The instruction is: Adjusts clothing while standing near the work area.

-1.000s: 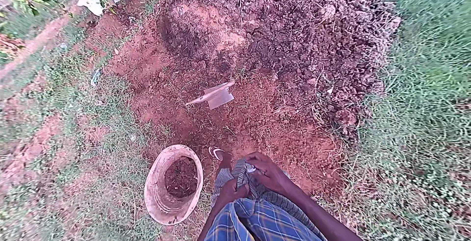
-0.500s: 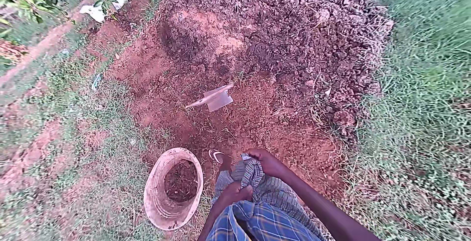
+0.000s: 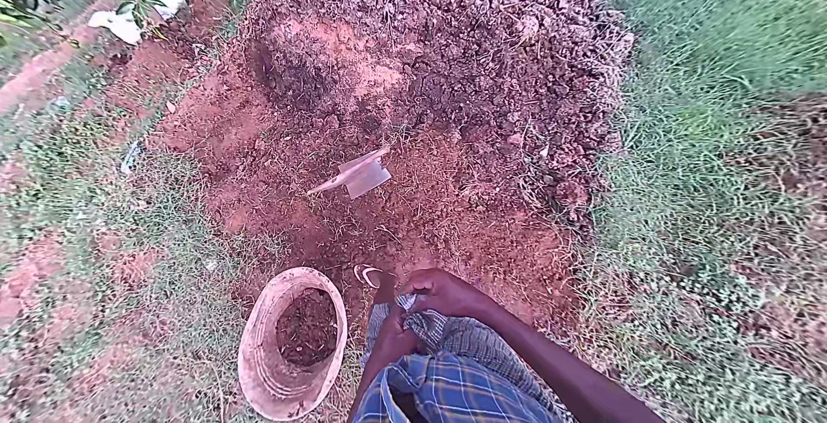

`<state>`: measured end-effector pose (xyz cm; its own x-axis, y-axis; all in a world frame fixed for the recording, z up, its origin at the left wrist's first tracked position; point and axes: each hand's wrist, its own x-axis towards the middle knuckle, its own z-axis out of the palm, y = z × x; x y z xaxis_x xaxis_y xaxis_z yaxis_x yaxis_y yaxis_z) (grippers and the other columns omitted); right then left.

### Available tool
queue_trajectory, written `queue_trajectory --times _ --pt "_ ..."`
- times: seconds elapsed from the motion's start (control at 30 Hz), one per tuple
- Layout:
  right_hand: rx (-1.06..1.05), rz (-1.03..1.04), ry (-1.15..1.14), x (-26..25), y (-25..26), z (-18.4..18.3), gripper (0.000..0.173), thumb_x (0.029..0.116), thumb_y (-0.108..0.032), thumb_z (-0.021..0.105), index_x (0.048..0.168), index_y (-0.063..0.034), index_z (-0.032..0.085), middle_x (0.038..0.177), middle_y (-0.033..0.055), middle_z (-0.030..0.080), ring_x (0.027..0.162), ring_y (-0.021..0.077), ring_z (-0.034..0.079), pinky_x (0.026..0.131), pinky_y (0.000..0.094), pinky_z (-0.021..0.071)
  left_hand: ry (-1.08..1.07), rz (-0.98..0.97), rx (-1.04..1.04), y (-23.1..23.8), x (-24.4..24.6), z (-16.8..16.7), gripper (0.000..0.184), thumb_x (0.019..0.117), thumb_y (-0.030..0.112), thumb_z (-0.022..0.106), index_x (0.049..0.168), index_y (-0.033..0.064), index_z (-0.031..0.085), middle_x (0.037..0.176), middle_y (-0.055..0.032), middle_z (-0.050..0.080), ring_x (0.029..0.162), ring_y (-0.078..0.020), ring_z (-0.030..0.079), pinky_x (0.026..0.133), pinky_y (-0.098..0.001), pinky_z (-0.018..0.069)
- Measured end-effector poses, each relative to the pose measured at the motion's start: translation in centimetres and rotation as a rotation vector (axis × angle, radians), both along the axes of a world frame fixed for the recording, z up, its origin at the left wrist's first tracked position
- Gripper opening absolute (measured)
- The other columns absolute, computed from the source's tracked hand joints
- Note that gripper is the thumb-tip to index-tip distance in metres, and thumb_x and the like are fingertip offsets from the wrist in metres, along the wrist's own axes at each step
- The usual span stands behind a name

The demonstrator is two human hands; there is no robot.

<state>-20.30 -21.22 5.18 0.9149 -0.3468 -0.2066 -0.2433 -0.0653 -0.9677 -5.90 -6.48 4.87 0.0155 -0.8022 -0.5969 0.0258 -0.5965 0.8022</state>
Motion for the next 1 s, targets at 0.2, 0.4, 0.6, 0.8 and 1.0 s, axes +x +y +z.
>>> queue_trajectory --times 0.2,0.4,0.6,0.8,1.0 --pt "-0.103 0.093 0.008 0.1 1.0 0.8 0.025 0.1009 -0.012 0.058 0.117 -0.0028 0.074 0.112 0.0157 0.074 0.104 0.0281 0.070 0.094 0.0521 0.0527 -0.231 -0.126 0.008 -0.5 0.2 1.1 0.028 0.0941 0.006 0.064 0.118 -0.0086 0.066 0.107 -0.0169 0.071 0.100 -0.0144 0.067 0.096 -0.0345 0.0524" --pt "-0.079 0.164 0.019 -0.5 0.7 2.3 0.034 0.1019 -0.021 0.060 0.130 -0.0041 0.067 0.121 0.0170 0.070 0.111 0.0295 0.068 0.098 0.0532 0.0512 -0.281 -0.124 0.122 -1.0 0.2 2.5 0.024 0.0969 0.006 0.061 0.115 -0.0084 0.066 0.101 -0.0162 0.070 0.094 -0.0126 0.064 0.091 -0.0325 0.0516" --pt "-0.269 0.095 0.111 -2.7 1.5 1.4 0.026 0.1032 -0.017 0.056 0.121 -0.0091 0.073 0.113 0.0141 0.071 0.108 0.0315 0.067 0.092 0.0531 0.0528 -0.188 0.024 0.170 -0.5 0.2 2.0 0.021 0.0932 0.004 0.068 0.111 -0.0053 0.068 0.090 -0.0065 0.069 0.080 -0.0037 0.061 0.080 -0.0256 0.0522" --pt "-0.227 0.092 0.120 -3.3 2.0 0.8 0.027 0.1032 -0.022 0.058 0.123 -0.0072 0.070 0.117 0.0155 0.071 0.109 0.0327 0.068 0.094 0.0560 0.0518 -0.169 0.031 0.201 -0.5 0.1 1.5 0.017 0.0916 0.004 0.070 0.106 -0.0038 0.068 0.085 -0.0041 0.067 0.076 -0.0032 0.060 0.076 -0.0244 0.0517" --pt "-0.130 0.010 0.105 -3.7 2.2 -0.7 0.025 0.1040 -0.016 0.054 0.116 -0.0015 0.071 0.106 0.0170 0.072 0.097 0.0297 0.069 0.088 0.0512 0.0534 -0.006 0.085 0.098 0.6 0.3 1.2 0.026 0.0951 0.007 0.067 0.117 -0.0061 0.063 0.094 -0.0033 0.070 0.085 0.0001 0.064 0.085 -0.0211 0.0545"
